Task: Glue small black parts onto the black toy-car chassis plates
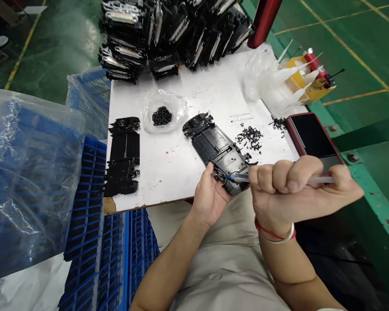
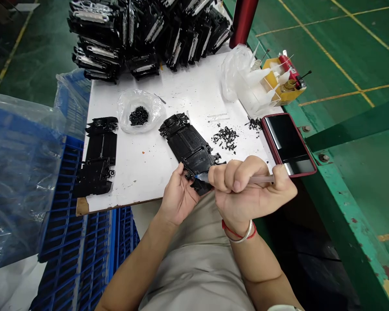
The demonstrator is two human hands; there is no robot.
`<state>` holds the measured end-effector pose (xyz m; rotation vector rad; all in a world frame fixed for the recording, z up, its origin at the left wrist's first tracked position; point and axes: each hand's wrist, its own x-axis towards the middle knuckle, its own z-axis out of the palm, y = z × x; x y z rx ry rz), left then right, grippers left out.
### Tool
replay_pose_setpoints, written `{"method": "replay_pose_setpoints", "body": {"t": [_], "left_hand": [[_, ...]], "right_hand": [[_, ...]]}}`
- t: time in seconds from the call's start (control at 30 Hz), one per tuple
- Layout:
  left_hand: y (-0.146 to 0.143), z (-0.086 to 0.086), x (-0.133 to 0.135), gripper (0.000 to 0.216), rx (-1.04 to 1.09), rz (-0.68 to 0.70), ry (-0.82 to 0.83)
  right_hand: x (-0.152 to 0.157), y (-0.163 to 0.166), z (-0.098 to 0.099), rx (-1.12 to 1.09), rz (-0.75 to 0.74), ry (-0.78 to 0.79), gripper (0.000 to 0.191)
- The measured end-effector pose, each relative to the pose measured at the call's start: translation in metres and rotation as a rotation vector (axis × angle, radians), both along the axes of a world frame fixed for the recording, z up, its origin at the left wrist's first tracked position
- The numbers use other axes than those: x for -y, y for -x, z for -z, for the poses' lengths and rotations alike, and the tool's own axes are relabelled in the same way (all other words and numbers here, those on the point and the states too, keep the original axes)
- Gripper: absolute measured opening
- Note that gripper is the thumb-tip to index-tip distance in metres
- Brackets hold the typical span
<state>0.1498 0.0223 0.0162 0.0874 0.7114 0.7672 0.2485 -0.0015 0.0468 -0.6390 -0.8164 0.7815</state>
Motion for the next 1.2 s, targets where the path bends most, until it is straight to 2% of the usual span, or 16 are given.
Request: {"method": "replay_pose_setpoints", "body": {"t": [0.3, 0.5, 0.73, 1.03, 1.2], "left_hand": [[0.000, -0.001, 0.000, 0.044, 0.027, -0.015, -0.003], [0.001, -0.001, 0.000, 0.044, 0.025, -0.010, -0.005], [0.001, 0.000, 0.000, 0.044, 0.035, 0.005, -0.008], [0.000, 0.004, 0.003, 0.043, 0.099, -0.024, -0.065], [0.001, 0.005, 0.004, 0.043, 0.103, -0.020, -0.073]], "right_hand": [[0.000, -0.001, 0.003, -0.113, -0.020, 0.006, 0.040], [-0.001, 0.000, 0.002, -0.121, -0.010, 0.026, 0.038], [0.002, 0.000, -0.001, -0.172, -0.008, 0.142, 0.046], [0.000, -0.002, -0.005, -0.185, -0.087, 0.147, 0.047], [0.001, -0.002, -0.007, -0.170, -0.074, 0.166, 0.047]]}}
